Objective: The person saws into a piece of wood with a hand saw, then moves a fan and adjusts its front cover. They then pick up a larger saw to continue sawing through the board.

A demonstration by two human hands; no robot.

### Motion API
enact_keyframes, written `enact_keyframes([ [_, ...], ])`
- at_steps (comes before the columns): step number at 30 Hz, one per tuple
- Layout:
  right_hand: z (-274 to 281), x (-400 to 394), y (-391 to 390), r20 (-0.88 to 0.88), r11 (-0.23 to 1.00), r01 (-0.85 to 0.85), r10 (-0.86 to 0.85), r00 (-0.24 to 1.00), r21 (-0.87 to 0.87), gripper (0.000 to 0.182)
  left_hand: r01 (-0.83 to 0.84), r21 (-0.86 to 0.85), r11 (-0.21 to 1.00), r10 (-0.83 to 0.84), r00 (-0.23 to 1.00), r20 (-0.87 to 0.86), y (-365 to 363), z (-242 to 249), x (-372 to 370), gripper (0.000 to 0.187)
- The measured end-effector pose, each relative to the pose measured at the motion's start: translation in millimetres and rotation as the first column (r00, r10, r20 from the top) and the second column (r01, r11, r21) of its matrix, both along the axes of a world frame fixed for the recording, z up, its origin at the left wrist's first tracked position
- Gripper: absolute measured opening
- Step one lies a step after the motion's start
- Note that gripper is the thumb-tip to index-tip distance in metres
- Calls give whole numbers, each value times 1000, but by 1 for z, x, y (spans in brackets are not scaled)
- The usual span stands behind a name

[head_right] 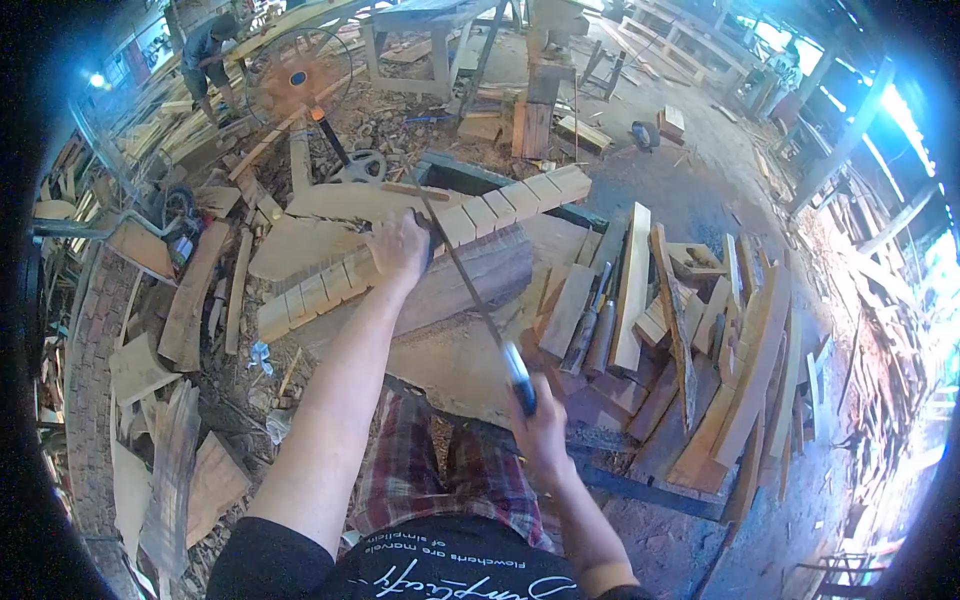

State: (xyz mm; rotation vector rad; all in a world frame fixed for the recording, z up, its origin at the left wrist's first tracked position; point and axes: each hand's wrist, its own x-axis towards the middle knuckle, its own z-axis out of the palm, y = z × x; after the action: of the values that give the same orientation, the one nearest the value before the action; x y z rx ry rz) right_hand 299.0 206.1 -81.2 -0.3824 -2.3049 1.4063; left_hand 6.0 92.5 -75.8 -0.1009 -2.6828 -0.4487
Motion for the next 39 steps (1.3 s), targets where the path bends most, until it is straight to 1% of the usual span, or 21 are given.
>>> enact_keyframes([
  [1, 3, 23, 0, 25, 999, 23, -24, 999, 28, 14, -2, 6, 1000, 2, 1000, 6, 1, 6, 1, 29],
  [2, -3, 37, 1, 35, 999, 20, -21, 999, 32, 14, 3, 27, 1000, -5, 996, 91, 1, 18, 6, 30],
  [4, 3, 50, -3, 121, 992, 77, -65, 991, -102, 13, 11, 40, 999, -19, 983, 185, 1, 19, 9, 31],
  [5, 6, 44, -1, 115, 998, 52, -49, 992, -22, 12, 17, 51, 999, -26, 983, 181, 0, 17, 8, 32],
  [7, 18, 0, -7, 77, 1000, 29, -28, 997, -6, 12, 22, 64, 998, -32, 987, 158, 0, 15, 3, 32],
  [8, 6, -28, -7, -3, 1000, 10, -10, 1000, 27, 14, 23, 20, 1000, -25, 993, 116, -1, 7, -1, 31],
  [9, 5, -49, -4, 6, 997, -23, 23, 1000, 79, 17, 21, -23, 1000, -19, 997, 74, -2, 6, -1, 30],
  [12, 1, -54, 1, -65, 999, -37, 37, 997, 4, 17, 8, -18, 1000, -7, 996, 91, -1, 4, -4, 30],
  [13, -3, -38, 3, -22, 998, -55, 55, 998, -26, 16, 11, -11, 1000, -10, 995, 95, 0, 4, -3, 30],
  [15, 1, 15, 3, 46, 1000, 6, -7, 999, 27, 13, -3, 31, 1000, -1, 994, 105, 1, 5, -4, 29],
  [17, -14, 55, 4, 135, 996, 57, -47, 990, -71, 12, -12, 19, 1000, 10, 995, 101, 3, 9, -1, 28],
  [20, 9, 33, 0, 64, 1000, 12, -11, 998, -24, 12, -2, -17, 1000, 3, 998, 63, 0, 2, 0, 28],
  [21, 13, 10, -3, 112, 998, 35, -29, 993, -44, 13, 3, -15, 1000, -2, 1000, 28, 0, 1, -2, 28],
  [22, 11, -20, -4, 52, 1000, -2, 3, 999, -11, 15, 4, -17, 1000, -4, 1000, 20, -1, 0, -4, 28],
  [23, 6, -42, -2, -10, 999, -38, 38, 999, 23, 17, 15, -16, 1000, -15, 999, 38, -1, 0, -5, 28],
  [26, 5, -61, 0, -43, 999, -48, 48, 998, 7, 21, 24, -17, 1000, -22, 996, 86, -3, 9, -2, 28],
  [31, -7, 50, 7, 62, 999, 30, -31, 998, 16, 14, 7, 2, 1000, -7, 991, 135, 0, 11, -1, 28],
  [33, -5, 49, 5, 107, 999, 41, -38, 993, -18, 13, -3, -8, 1000, 4, 993, 117, 1, 12, 3, 29],
  [36, 14, -2, -3, 132, 999, 39, -36, 991, -18, 15, 33, 19, 999, -34, 995, 98, -2, 8, -1, 29],
  [37, 8, -31, -4, 27, 1000, -12, 12, 1000, 0, 16, 37, 15, 999, -38, 995, 87, -2, 7, -2, 29],
  [39, 4, -69, -1, -47, 997, -73, 75, 996, 34, 17, 41, -13, 999, -38, 989, 141, -4, 6, -5, 29],
])
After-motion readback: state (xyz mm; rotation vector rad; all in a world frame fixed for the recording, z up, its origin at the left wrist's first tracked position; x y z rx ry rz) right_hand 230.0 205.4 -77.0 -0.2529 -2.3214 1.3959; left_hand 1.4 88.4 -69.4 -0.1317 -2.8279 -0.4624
